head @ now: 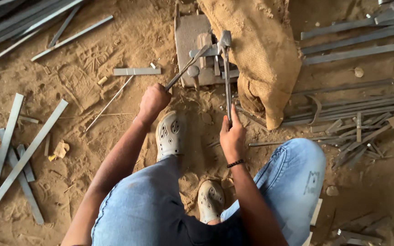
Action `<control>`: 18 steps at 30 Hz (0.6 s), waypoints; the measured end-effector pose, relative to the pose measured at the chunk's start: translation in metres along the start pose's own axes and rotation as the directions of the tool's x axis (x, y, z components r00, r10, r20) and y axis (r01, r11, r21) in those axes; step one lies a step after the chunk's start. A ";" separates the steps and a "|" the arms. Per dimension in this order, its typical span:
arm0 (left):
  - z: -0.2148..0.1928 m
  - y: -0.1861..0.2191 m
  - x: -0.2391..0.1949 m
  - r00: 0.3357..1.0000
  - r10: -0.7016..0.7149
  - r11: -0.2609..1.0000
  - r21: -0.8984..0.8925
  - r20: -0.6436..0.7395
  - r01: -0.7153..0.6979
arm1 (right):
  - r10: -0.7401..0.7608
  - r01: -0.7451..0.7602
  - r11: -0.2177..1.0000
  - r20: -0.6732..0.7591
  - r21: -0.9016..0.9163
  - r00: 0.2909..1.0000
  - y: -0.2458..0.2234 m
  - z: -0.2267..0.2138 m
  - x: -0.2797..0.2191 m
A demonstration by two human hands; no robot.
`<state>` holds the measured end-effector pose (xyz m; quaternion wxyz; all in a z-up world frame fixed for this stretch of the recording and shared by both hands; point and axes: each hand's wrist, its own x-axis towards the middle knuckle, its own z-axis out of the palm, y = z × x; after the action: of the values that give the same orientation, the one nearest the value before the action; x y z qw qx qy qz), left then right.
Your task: The person sits on the ground and uses a hammer and chisel to cut and shape metal bars clamped in a vise. They repeatedly position the chisel, strike it with the hammer, and adjust the metal pieces.
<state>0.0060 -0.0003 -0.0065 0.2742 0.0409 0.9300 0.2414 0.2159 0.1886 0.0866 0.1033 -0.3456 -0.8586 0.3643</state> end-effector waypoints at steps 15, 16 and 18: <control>-0.004 0.005 -0.005 0.999 0.033 0.999 0.006 -0.024 -0.033 | -0.048 0.048 0.998 0.006 -0.050 0.999 -0.003 -0.008 -0.003; -0.005 0.006 -0.006 0.999 0.036 0.999 0.013 -0.027 -0.036 | -0.035 0.036 0.998 0.016 -0.058 0.999 -0.004 -0.009 -0.004; -0.007 0.009 -0.007 1.000 0.017 1.000 0.018 0.006 -0.017 | 0.037 -0.034 0.997 0.047 -0.076 0.998 -0.007 -0.011 -0.004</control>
<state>0.0077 0.0031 0.0063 0.2744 0.0521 0.9309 0.2353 0.2200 0.1880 0.0993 0.0629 -0.3557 -0.8677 0.3416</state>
